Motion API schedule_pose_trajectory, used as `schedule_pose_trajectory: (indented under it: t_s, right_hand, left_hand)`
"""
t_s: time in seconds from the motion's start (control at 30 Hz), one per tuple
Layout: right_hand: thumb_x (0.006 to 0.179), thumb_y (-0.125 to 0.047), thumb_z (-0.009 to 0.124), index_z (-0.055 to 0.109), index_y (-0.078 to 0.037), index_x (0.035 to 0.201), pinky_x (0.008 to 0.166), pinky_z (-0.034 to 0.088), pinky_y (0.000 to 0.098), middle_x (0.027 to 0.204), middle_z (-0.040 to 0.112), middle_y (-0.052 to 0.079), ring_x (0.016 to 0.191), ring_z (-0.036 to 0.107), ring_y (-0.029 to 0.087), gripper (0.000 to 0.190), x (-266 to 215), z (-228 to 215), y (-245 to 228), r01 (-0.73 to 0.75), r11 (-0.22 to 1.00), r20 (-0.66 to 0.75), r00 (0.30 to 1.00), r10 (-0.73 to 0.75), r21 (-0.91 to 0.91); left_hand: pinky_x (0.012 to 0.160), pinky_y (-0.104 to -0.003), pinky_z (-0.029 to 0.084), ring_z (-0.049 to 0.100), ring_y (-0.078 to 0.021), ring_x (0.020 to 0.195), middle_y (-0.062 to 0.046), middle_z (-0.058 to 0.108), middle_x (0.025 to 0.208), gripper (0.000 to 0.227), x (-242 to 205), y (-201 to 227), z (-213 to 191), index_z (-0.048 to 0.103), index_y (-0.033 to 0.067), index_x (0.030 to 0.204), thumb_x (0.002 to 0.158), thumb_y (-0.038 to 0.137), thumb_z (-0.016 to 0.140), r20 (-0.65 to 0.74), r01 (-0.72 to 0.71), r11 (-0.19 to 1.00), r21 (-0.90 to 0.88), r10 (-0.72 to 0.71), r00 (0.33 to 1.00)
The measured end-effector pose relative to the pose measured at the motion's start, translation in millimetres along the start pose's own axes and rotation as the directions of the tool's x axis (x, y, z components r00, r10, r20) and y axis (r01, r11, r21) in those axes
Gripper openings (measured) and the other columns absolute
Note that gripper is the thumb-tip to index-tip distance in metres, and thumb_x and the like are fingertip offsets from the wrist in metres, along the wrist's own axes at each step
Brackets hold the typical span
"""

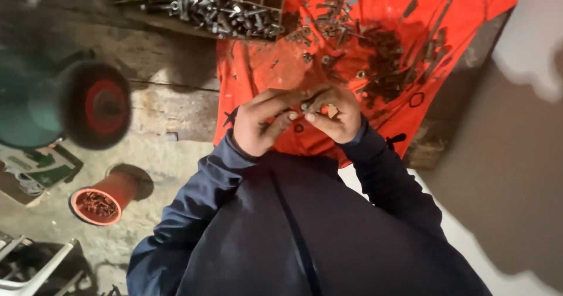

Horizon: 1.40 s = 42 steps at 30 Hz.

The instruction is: The person uses a bench grinder to sharpen or smooth small metal parts. They hold the parts with both hands and press them against the spinning grinding wheel, generating sparks. The person repeatedly picks up parts from a red surface and grinds them before placing them back down.

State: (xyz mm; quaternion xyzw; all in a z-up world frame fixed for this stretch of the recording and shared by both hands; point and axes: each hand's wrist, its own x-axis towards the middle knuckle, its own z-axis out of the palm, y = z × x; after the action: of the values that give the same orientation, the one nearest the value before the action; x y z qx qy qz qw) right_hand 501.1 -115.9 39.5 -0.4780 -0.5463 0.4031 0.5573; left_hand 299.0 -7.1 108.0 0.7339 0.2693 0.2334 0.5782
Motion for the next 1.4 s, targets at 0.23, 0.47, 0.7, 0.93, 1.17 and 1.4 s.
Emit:
schedule_pose_trajectory:
  t_s: [0.23, 0.47, 0.7, 0.93, 1.17, 1.4]
  right_hand:
    - [0.093, -0.003, 0.076, 0.064, -0.006, 0.097, 0.071, 0.052, 0.0289, 0.109, 0.070, 0.012, 0.081, 0.067, 0.017, 0.012, -4.4, 12.9, -0.1, -0.055, 0.990, 0.026, 0.998, 0.059, -0.132]
    - [0.093, -0.001, 0.079, 0.062, -0.001, 0.117, 0.075, 0.054, 0.0283, 0.114, 0.065, 0.013, 0.087, 0.066, 0.017, 0.029, -11.4, 24.6, 7.1, -0.027, 0.998, -0.048, 0.998, 0.030, 0.061]
    - [0.090, -0.005, 0.085, 0.066, -0.001, 0.118, 0.073, 0.059, 0.0307, 0.114, 0.070, 0.015, 0.088, 0.073, 0.020, 0.034, -12.6, 17.3, 1.5, 0.032, 0.984, -0.034, 0.999, -0.038, -0.173]
    - [0.084, -0.014, 0.091, 0.066, -0.005, 0.112, 0.073, 0.057, 0.0338, 0.102, 0.073, 0.008, 0.084, 0.071, 0.023, 0.038, -11.4, 16.7, -1.4, 0.169, 0.936, 0.033, 0.985, -0.167, -0.309]
    - [0.087, -0.015, 0.088, 0.068, -0.006, 0.112, 0.071, 0.055, 0.0336, 0.097, 0.072, 0.007, 0.081, 0.070, 0.021, 0.033, 11.0, 21.9, -22.1, 0.080, 0.941, 0.077, 0.995, -0.058, -0.329]
    - [0.099, -0.012, 0.078, 0.066, -0.003, 0.117, 0.076, 0.055, 0.0328, 0.101, 0.068, 0.011, 0.083, 0.068, 0.020, 0.023, 11.9, 28.5, -14.6, -0.031, 0.998, 0.100, 0.994, 0.037, -0.061]
  left_hand:
    - [0.084, -0.030, 0.061, 0.076, -0.0239, 0.095, -0.011, 0.073, 0.109, 0.024, -17.9, -5.1, -0.7, 0.074, 0.0039, 0.116, 0.093, -0.002, 0.069, -0.058, -0.007, 0.998, 0.057, 0.010, 0.998]
    - [0.082, -0.030, 0.060, 0.075, -0.0207, 0.092, -0.011, 0.075, 0.102, 0.011, -31.6, -10.1, 9.0, 0.073, 0.0002, 0.106, 0.096, -0.002, 0.074, -0.193, 0.096, 0.994, -0.049, -0.104, 0.976]
    - [0.084, -0.027, 0.058, 0.070, -0.0132, 0.092, -0.009, 0.074, 0.105, 0.013, -40.7, -22.3, 18.8, 0.069, -0.0054, 0.114, 0.101, -0.002, 0.069, -0.162, 0.184, 0.897, -0.403, -0.268, 0.950]
    - [0.087, -0.028, 0.058, 0.069, -0.0131, 0.094, -0.009, 0.075, 0.106, 0.015, -49.3, -37.3, 22.4, 0.069, -0.0049, 0.118, 0.104, -0.001, 0.065, -0.047, 0.254, 0.793, -0.554, -0.334, 0.941]
    - [0.091, -0.030, 0.058, 0.071, -0.0167, 0.099, -0.011, 0.074, 0.109, 0.016, -64.0, -52.0, 30.4, 0.067, -0.0063, 0.119, 0.105, -0.001, 0.063, -0.027, 0.242, 0.668, -0.704, -0.365, 0.931]
    - [0.090, -0.030, 0.060, 0.072, -0.0153, 0.096, -0.011, 0.075, 0.105, 0.012, -59.4, -29.5, 17.1, 0.068, -0.0057, 0.114, 0.102, -0.004, 0.066, -0.176, 0.170, 0.787, -0.593, -0.333, 0.926]
